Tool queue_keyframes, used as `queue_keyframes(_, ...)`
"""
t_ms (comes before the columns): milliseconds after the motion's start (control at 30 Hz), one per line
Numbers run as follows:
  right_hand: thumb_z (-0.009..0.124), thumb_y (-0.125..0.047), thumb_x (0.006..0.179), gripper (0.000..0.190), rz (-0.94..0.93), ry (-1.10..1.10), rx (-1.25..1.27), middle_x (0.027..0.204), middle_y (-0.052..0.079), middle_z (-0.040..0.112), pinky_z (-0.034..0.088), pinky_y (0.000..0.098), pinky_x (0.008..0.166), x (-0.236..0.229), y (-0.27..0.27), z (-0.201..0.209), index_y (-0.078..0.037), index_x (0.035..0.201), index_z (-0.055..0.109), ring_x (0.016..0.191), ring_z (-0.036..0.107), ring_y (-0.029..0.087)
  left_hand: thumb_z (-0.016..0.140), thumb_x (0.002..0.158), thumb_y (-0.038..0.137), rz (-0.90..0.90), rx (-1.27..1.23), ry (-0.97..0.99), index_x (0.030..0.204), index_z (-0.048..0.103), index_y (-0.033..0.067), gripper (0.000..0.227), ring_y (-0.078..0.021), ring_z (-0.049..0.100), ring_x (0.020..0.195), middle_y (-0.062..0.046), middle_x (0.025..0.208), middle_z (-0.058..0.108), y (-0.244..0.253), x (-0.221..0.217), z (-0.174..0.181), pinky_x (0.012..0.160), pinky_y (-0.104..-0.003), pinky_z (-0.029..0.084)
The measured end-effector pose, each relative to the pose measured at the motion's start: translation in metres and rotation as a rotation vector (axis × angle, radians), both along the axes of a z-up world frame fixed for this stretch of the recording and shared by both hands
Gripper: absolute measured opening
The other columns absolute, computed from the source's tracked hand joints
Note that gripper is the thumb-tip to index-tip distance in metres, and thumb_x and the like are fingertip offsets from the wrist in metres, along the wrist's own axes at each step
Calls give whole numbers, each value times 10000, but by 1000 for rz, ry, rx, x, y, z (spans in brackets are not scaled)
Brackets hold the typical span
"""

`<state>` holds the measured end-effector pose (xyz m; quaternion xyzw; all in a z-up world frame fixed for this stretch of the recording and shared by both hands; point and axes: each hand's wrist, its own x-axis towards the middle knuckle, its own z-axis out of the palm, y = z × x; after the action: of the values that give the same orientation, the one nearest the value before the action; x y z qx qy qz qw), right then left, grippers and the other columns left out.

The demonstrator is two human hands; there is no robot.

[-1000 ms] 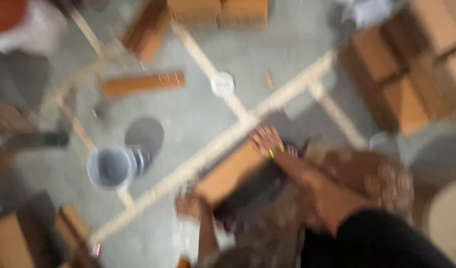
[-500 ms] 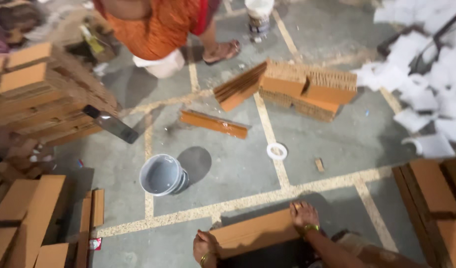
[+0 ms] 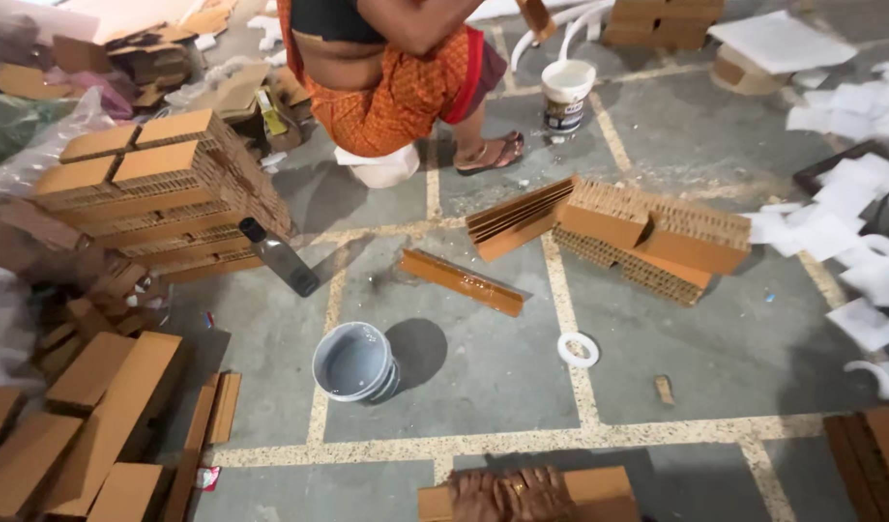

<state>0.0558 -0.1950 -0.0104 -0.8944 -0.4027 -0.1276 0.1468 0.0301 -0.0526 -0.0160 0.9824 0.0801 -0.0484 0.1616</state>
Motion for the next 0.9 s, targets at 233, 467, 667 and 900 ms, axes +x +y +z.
queue_keyframes(233, 691, -281, 845, 143, -104, -139, 217, 778, 39, 675, 455, 440, 606, 11, 19, -13, -140, 840, 715, 682, 613, 247, 371, 1005, 436, 47, -39, -85, 1134, 697, 222, 411, -315, 468, 1235, -136, 1259, 562, 15, 9, -9, 1079, -555, 260)
queue_keyframes(467, 593, -350, 973, 323, -202, 606, -248, 1165, 51, 642, 447, 482, 921, 12, 19, 0, -176, 1239, 653, 1113, 590, 266, 386, 995, 453, 76, -64, -54, 1070, 718, 195, 427, -338, 520, 1116, -150, 1132, 594, 25, -5, 7, 991, -552, 323)
queue_keyframes(667, 497, -501, 908, 608, -278, 319, -379, 1363, 113, 569, 418, 562, 988, 26, -30, 19, -215, 1444, 518, 1265, 499, 367, 399, 987, 468, 312, 59, -34, 1016, 737, 172, 449, -357, 565, 1013, -161, 1022, 622, 60, -19, 18, 916, -550, 377)
queue_keyframes(900, 297, -568, 1000, 545, -923, 770, -251, 1441, 67, 551, 415, 522, 1123, 35, -110, 27, -306, 1410, 542, 1325, 525, 300, 415, 977, 485, 905, -212, -13, 953, 759, 145, 484, -380, 618, 893, -175, 895, 654, 97, -30, 20, 828, -547, 441)
